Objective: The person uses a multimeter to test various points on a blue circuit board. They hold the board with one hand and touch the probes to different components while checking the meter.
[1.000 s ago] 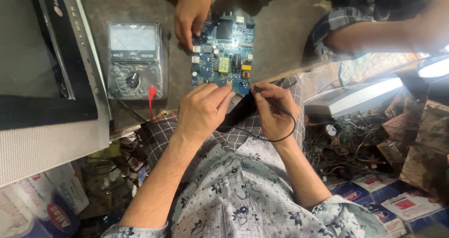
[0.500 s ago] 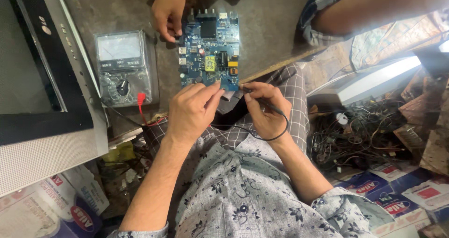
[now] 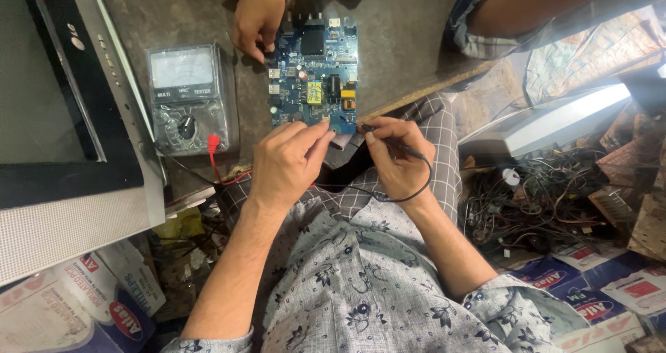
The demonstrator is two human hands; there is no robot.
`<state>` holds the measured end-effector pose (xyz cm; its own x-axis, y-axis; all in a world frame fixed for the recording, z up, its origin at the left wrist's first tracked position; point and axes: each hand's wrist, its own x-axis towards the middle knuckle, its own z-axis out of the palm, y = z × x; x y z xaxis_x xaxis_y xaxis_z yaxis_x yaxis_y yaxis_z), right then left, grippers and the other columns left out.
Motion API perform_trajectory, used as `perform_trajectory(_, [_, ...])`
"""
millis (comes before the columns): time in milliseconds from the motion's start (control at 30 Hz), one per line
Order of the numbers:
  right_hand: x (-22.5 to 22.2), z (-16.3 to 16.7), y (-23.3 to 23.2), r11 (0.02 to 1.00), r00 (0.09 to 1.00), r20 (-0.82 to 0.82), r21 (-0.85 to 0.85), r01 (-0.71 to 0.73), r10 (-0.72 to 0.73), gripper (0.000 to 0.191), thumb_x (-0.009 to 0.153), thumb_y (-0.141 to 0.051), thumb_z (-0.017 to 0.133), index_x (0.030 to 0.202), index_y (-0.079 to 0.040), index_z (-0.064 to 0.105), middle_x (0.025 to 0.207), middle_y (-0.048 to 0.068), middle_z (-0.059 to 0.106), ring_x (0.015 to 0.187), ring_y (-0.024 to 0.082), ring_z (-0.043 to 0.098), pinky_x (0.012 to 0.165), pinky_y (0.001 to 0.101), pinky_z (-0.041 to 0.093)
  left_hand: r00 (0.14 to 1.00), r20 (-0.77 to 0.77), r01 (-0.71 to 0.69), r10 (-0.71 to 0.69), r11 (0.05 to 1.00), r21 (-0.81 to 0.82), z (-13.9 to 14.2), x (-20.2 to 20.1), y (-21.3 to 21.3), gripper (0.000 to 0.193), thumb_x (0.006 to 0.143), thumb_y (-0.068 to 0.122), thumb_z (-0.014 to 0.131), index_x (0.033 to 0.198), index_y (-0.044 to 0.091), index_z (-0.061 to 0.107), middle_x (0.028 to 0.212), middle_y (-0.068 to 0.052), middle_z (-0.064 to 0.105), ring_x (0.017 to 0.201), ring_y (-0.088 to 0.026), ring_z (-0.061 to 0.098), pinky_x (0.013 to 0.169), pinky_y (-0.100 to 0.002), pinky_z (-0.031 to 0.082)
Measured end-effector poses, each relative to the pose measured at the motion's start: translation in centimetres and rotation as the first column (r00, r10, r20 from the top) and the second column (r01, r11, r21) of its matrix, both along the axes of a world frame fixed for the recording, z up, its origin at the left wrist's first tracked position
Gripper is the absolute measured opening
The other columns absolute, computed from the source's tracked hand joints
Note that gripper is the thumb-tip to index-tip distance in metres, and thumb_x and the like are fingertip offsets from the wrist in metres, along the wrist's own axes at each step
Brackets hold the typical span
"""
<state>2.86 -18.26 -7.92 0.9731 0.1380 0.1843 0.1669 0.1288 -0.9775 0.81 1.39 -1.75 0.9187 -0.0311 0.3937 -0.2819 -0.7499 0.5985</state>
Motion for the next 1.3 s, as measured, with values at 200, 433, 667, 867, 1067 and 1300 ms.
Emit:
perform_trajectory(200, [0.1, -0.5, 0.1, 0.994, 0.998, -0.056, 0.110, 0.009, -0.003, 0.012, 0.102, 0.013, 0.059, 0.108, 0.003, 0.054, 0.121, 0.019, 0.067, 0.113, 0.022, 0.071, 0.101, 0.0332, 0.060, 1.000, 0.010, 0.002, -0.002, 1.000, -0.003, -0.2, 0.1, -0.1, 0.017, 0.089, 0.011, 0.080, 0.103, 0.002, 0.077, 0.077, -0.009, 0.066, 0.072, -0.026, 0.066, 0.063, -0.039, 0.052])
perform_trajectory(433, [0.1, -0.4, -0.4, 1.000, 1.000, -0.001, 0.009, -0.011, 0.011, 0.013, 0.101, 0.011, 0.062, 0.108, 0.004, 0.055, 0.123, 0.019, 0.069, 0.110, 0.019, 0.070, 0.093, 0.0289, 0.059, 1.000, 0.022, 0.006, -0.005, 1.000, -0.014, -0.4, 0.2, -0.2, 0.018, 0.089, 0.011, 0.080, 0.105, 0.003, 0.076, 0.078, -0.008, 0.065, 0.072, -0.027, 0.065, 0.063, -0.040, 0.052])
perform_trajectory(667, [0.0, -0.1, -0.2, 0.999, 0.999, 0.039, -0.046, 0.029, -0.028, 0.012, 0.101, 0.010, 0.064, 0.108, 0.003, 0.056, 0.124, 0.020, 0.069, 0.111, 0.019, 0.070, 0.094, 0.0295, 0.060, 1.000, -0.002, 0.009, -0.009, 0.999, -0.037, -0.6, 0.3, -0.4, 0.018, 0.091, 0.012, 0.079, 0.106, 0.003, 0.077, 0.077, -0.008, 0.066, 0.070, -0.025, 0.065, 0.062, -0.039, 0.052])
perform_trajectory(867, [0.1, -0.2, -0.2, 0.999, 0.999, 0.001, -0.042, 0.036, -0.036, 0.012, 0.101, 0.010, 0.064, 0.108, 0.004, 0.056, 0.124, 0.019, 0.069, 0.112, 0.020, 0.070, 0.097, 0.0309, 0.060, 1.000, 0.003, 0.013, -0.012, 0.999, -0.040, -0.7, 0.2, -0.3, 0.017, 0.091, 0.013, 0.079, 0.105, 0.003, 0.077, 0.077, -0.008, 0.066, 0.071, -0.025, 0.065, 0.062, -0.039, 0.052])
perform_trajectory(1067, [0.2, -0.3, -0.5, 1.000, 1.000, -0.005, 0.006, -0.003, 0.003, 0.013, 0.103, 0.011, 0.062, 0.111, 0.003, 0.054, 0.125, 0.020, 0.067, 0.117, 0.022, 0.069, 0.102, 0.0335, 0.059, 1.000, 0.017, 0.009, -0.008, 0.999, -0.038, -0.7, 0.2, -0.3, 0.017, 0.091, 0.013, 0.079, 0.105, 0.003, 0.077, 0.078, -0.008, 0.066, 0.072, -0.026, 0.065, 0.063, -0.039, 0.052])
perform_trajectory(1300, [2.5, 0.7, -2.2, 0.996, 0.994, -0.065, -0.018, -0.092, 0.091, 0.016, 0.102, 0.010, 0.062, 0.111, 0.002, 0.052, 0.122, 0.018, 0.067, 0.104, 0.022, 0.071, 0.088, 0.0309, 0.061, 1.000, 0.013, 0.020, -0.020, 0.999, -0.044, -0.7, 0.3, -0.3, 0.018, 0.089, 0.011, 0.079, 0.105, 0.003, 0.076, 0.077, -0.008, 0.065, 0.071, -0.026, 0.065, 0.063, -0.040, 0.052])
